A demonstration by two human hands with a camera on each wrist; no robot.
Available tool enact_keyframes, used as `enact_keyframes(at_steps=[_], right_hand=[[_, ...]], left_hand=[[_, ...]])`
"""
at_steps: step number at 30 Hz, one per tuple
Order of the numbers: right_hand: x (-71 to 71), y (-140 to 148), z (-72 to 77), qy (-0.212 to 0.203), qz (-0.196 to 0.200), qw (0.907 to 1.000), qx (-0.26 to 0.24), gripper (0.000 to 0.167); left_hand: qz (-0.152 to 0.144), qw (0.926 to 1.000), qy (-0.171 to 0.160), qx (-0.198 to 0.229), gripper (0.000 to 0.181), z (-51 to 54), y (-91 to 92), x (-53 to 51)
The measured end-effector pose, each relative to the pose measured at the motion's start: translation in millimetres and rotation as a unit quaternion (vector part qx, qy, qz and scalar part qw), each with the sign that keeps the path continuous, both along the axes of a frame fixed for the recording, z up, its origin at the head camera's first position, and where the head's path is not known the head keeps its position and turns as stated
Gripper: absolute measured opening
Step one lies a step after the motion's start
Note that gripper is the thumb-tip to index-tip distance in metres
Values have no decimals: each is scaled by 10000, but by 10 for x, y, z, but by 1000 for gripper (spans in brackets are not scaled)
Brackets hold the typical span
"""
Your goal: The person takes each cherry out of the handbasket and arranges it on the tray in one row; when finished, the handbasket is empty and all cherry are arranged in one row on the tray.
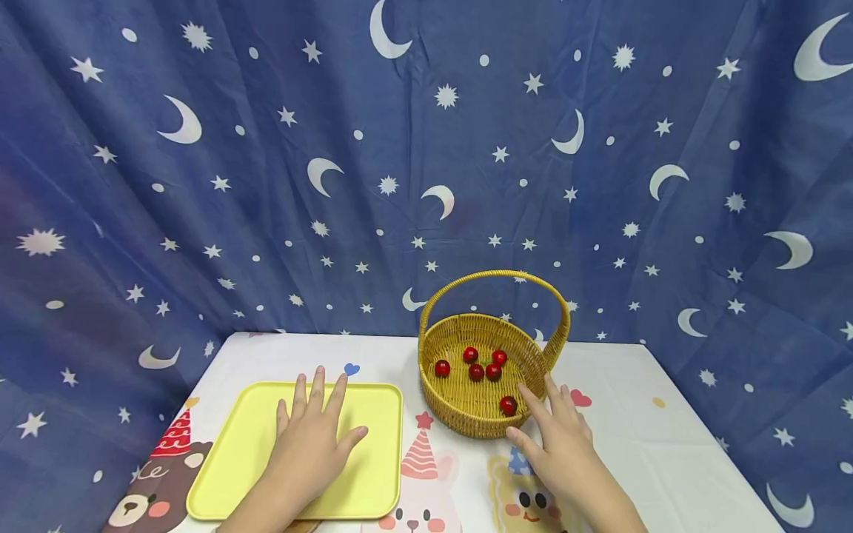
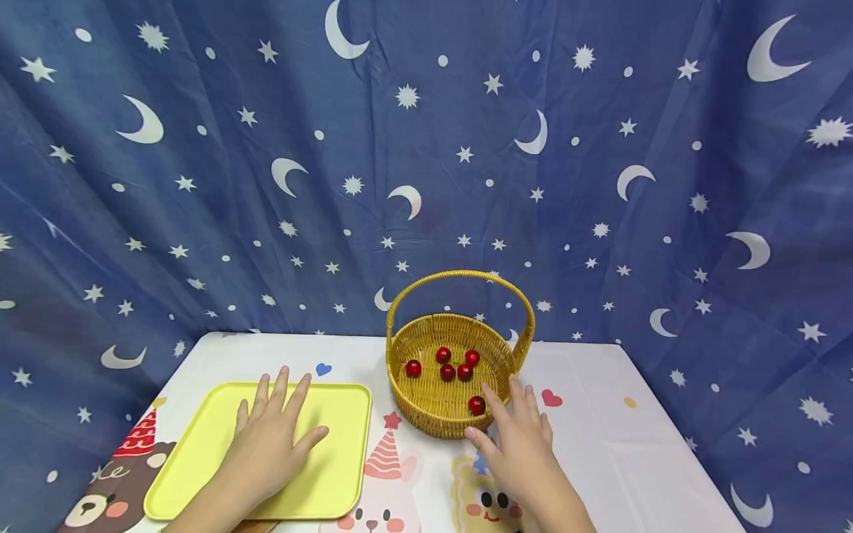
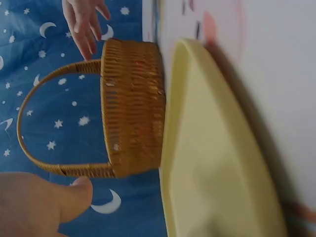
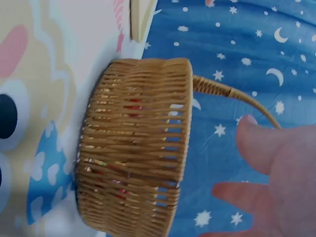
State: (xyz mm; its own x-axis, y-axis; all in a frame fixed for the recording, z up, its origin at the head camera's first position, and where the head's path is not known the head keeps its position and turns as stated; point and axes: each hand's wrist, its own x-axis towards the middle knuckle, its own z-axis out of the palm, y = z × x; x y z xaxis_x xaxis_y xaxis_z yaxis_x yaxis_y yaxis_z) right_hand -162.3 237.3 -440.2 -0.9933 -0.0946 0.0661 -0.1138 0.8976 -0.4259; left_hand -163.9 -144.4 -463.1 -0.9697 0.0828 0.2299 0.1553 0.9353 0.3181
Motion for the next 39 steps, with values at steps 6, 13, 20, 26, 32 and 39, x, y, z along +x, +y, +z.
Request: enact_keyframes(at_steps=[6, 13, 20, 26, 32, 39], right_hand=[[-143, 111, -51, 572, -351, 9951, -732, 74], [-336, 177, -103, 264, -1189, 9781, -1688, 67], [-530, 217, -235, 142, -1443, 9523, -2687, 54], [-642, 289, -347, -246, -1477, 9078, -3918, 50], [-703, 399, -420, -579, -1417, 8731, -4630, 53], [-737, 419, -455, -694, -1358, 8611, -4850, 56]], left_hand=[[-487, 9953, 375, 750, 74, 120, 233, -89], [-1069, 9794, 266, 1695, 57, 267, 623, -259], [-1751, 9525, -294, 2473, 47, 309, 1035, -577], [-2215, 9334, -841, 2694, 43, 257, 1377, -848], [-2659, 9191, -1509, 2487, 45, 160, 1721, -1110], [-2966, 8888, -2464, 2478, 49, 50, 1955, -1355]])
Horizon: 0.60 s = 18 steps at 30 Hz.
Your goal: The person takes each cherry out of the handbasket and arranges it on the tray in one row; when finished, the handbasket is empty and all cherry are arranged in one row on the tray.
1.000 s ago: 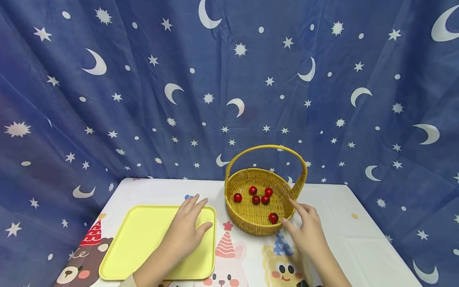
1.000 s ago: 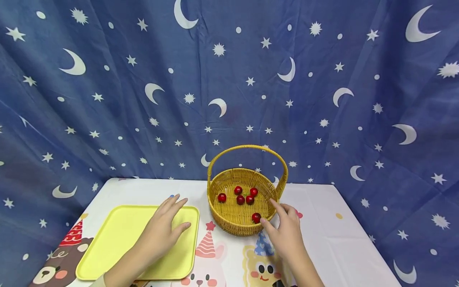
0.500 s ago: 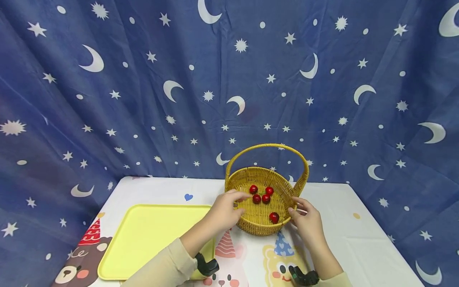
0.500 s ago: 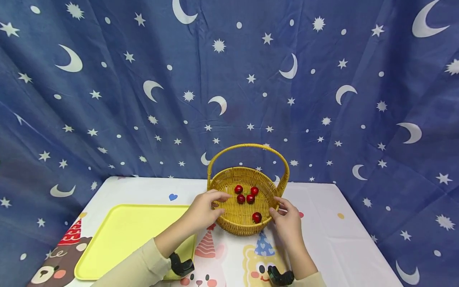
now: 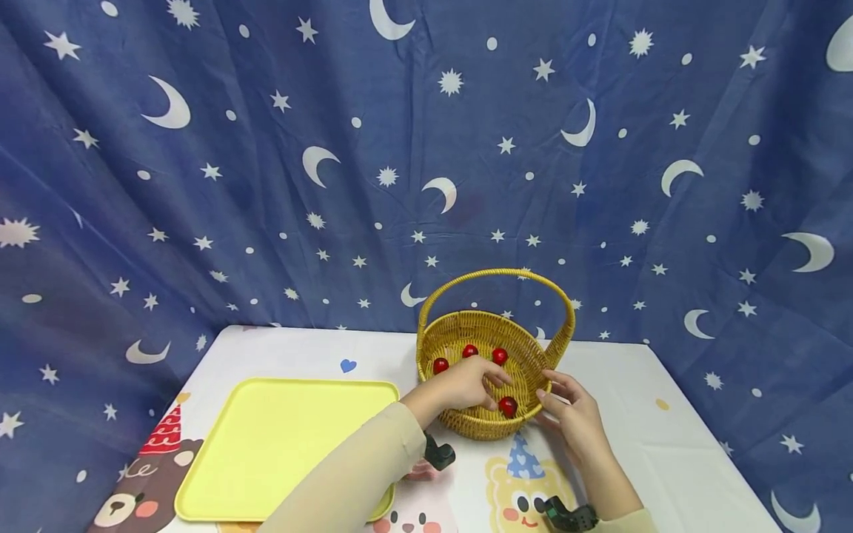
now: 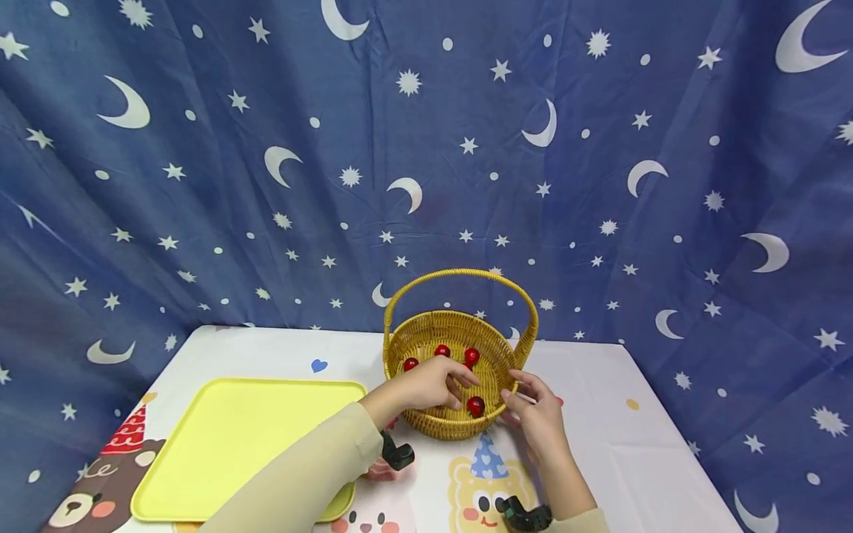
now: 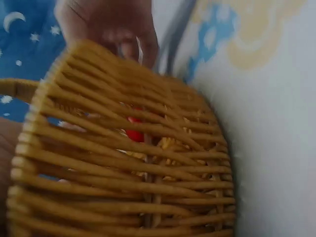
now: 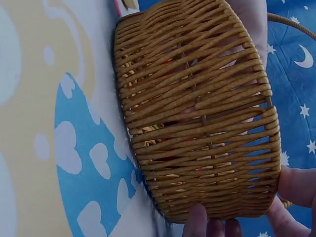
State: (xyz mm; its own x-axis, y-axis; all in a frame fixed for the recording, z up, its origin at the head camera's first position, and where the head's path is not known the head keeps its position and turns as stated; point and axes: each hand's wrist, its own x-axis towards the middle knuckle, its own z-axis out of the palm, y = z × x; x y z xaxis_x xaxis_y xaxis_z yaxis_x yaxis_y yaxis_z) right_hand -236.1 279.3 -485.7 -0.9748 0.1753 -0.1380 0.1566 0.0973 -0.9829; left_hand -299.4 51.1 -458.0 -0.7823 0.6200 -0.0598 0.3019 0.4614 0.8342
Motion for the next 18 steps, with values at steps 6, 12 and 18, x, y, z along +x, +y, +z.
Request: enact_keyframes(at_steps=[6, 12, 18], right_hand=[[-2, -38, -17, 41, -81, 9999, 63, 54], [19, -59, -29, 117, -218, 9996, 112, 51], [18, -90, -17, 170, -306, 9993, 119, 49]], left_hand=[[-386, 9984, -133, -404, 44, -119, 164, -99], [-626, 9932, 247, -949, 25, -179, 272, -102], [-504, 9907, 697, -1056, 26, -177, 262, -110]])
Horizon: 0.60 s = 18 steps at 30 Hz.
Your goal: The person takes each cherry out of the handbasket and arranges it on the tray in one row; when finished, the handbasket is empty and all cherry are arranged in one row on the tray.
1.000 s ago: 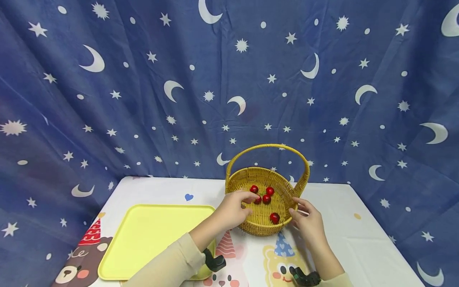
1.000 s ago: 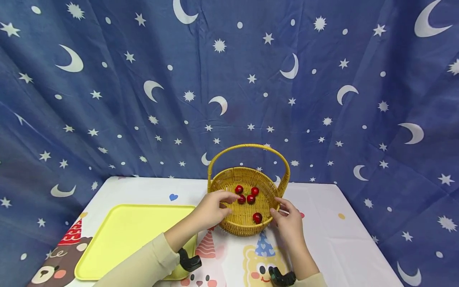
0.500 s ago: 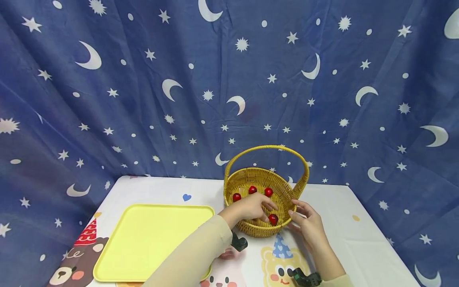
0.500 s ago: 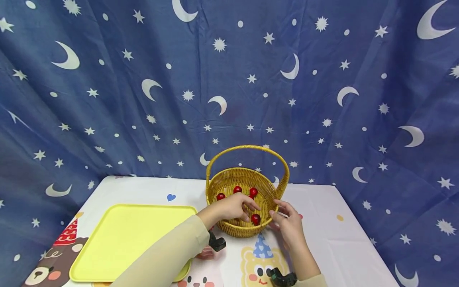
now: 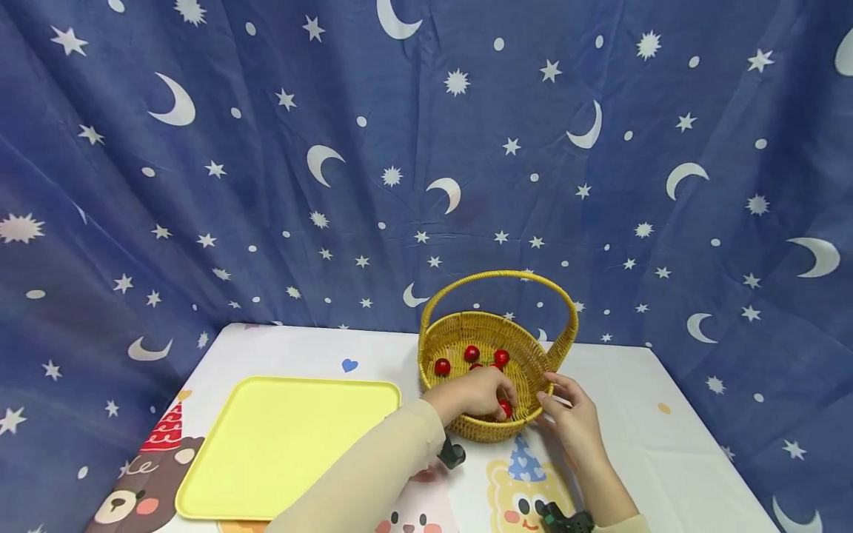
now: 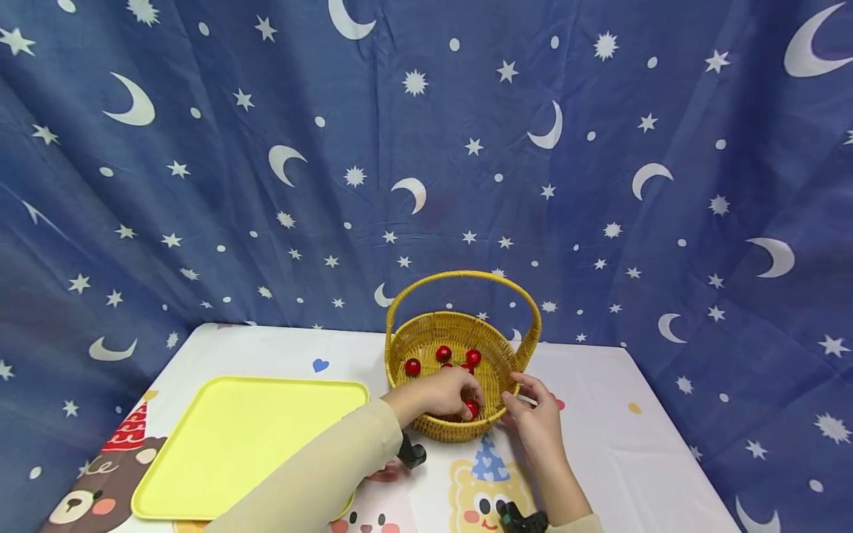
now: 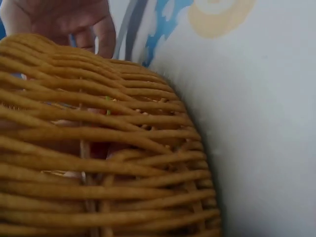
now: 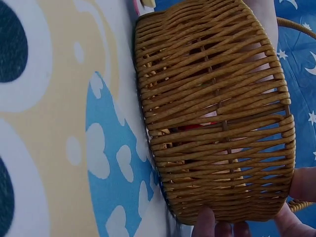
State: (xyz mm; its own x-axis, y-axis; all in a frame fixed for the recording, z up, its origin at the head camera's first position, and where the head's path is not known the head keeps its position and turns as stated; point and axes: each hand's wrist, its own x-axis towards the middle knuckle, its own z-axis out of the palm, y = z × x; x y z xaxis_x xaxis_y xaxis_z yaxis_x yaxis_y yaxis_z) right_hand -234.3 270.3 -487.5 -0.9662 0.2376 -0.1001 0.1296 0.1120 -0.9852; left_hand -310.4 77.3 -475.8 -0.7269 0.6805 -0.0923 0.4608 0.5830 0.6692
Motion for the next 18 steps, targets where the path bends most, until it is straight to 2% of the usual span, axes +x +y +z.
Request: enact_keyframes(at_steps=[5, 8, 13, 15, 18], right_hand=[[6, 20, -12, -27, 50, 10000, 17, 51], [5, 33, -24, -52, 61, 10000, -4, 51], [6, 55, -24, -73, 91, 9999, -101, 50], [-1, 59, -25, -81, 106, 9998, -135, 51], [-12, 63, -27, -94, 108, 9998, -165, 52]], left_hand=[[170, 9966, 809, 13, 29, 63, -25, 12], [375, 9933, 1050, 307, 26, 178, -107, 73], [971, 9849, 1011, 1015, 26, 441, -408, 284], [1227, 9794, 993, 1261, 26, 493, -591, 380], [1537, 9719, 980, 1491, 27, 506, -907, 519]])
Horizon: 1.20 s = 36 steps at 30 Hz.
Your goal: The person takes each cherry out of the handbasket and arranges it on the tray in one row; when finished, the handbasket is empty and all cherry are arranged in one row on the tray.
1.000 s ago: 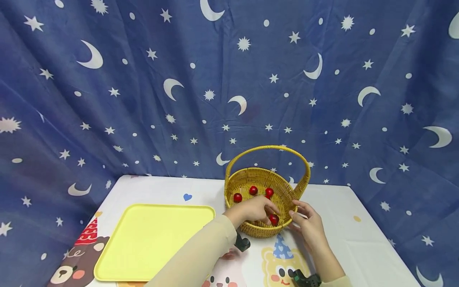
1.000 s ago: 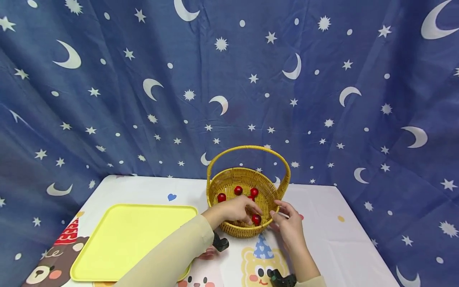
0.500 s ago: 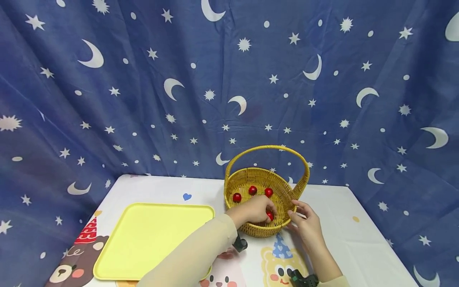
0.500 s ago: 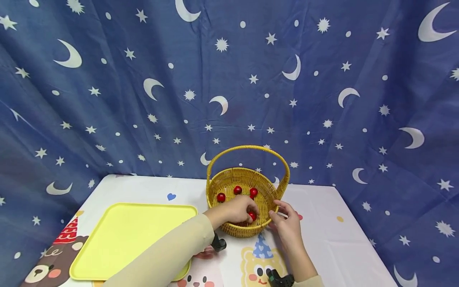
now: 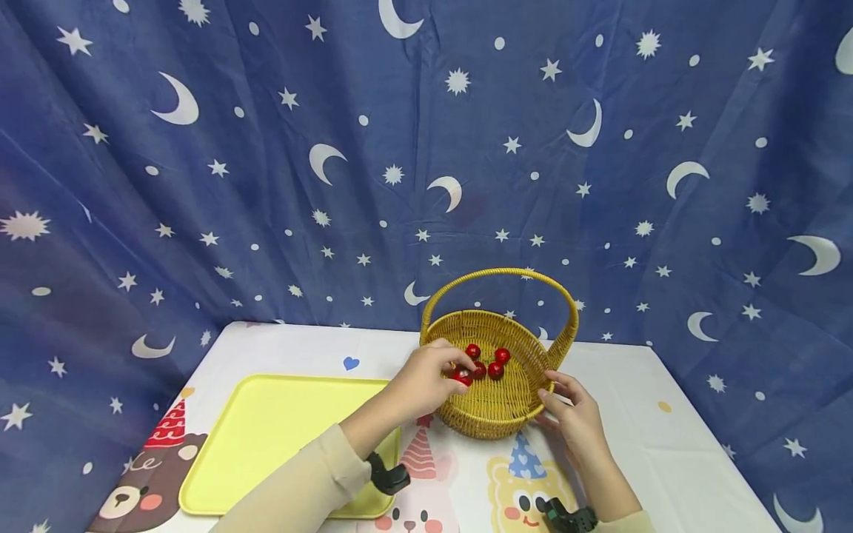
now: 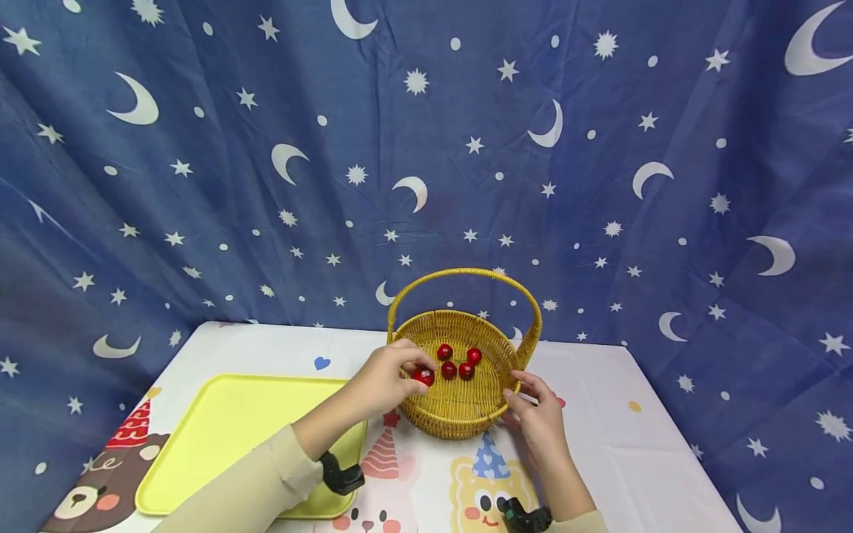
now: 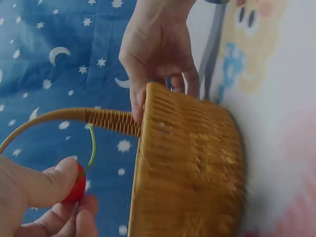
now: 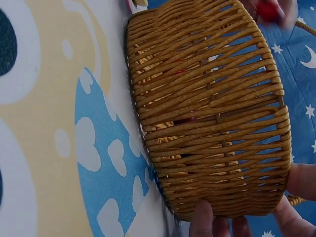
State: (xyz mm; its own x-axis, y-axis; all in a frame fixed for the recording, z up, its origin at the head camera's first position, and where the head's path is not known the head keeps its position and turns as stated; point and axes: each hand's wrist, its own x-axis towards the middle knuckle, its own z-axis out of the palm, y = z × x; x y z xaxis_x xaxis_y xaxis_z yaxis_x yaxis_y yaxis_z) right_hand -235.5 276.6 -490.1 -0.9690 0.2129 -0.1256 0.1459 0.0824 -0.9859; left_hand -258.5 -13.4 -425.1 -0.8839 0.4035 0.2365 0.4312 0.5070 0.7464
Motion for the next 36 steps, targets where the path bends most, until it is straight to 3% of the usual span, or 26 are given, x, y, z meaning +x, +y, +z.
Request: enact_keyframes(at_steps=[6, 11, 15, 23, 31, 36], right_hand=[[-13, 22, 19, 17, -44, 10000, -27, 51], [-2, 37, 23, 10, -48, 10000, -36, 51], [18, 51, 22, -9, -59, 10000, -33, 52], [25, 45, -4, 36, -38, 9999, -107, 52], [-3, 21, -18, 21, -21, 9999, -99, 51], [-11, 18, -28, -34, 32, 9999, -108, 51]], left_hand=[[553, 9977, -308, 251, 31, -115, -593, 209], [1039, 9916, -727, 268, 34, -337, -917, 252], [1199, 9879, -982, -28, 30, -531, -1026, 220], [898, 9904, -889, -556, 30, -757, -1007, 137], [989, 9891, -730, -807, 33, -753, -982, 99], [1158, 9890, -594, -710, 35, -591, -970, 110]])
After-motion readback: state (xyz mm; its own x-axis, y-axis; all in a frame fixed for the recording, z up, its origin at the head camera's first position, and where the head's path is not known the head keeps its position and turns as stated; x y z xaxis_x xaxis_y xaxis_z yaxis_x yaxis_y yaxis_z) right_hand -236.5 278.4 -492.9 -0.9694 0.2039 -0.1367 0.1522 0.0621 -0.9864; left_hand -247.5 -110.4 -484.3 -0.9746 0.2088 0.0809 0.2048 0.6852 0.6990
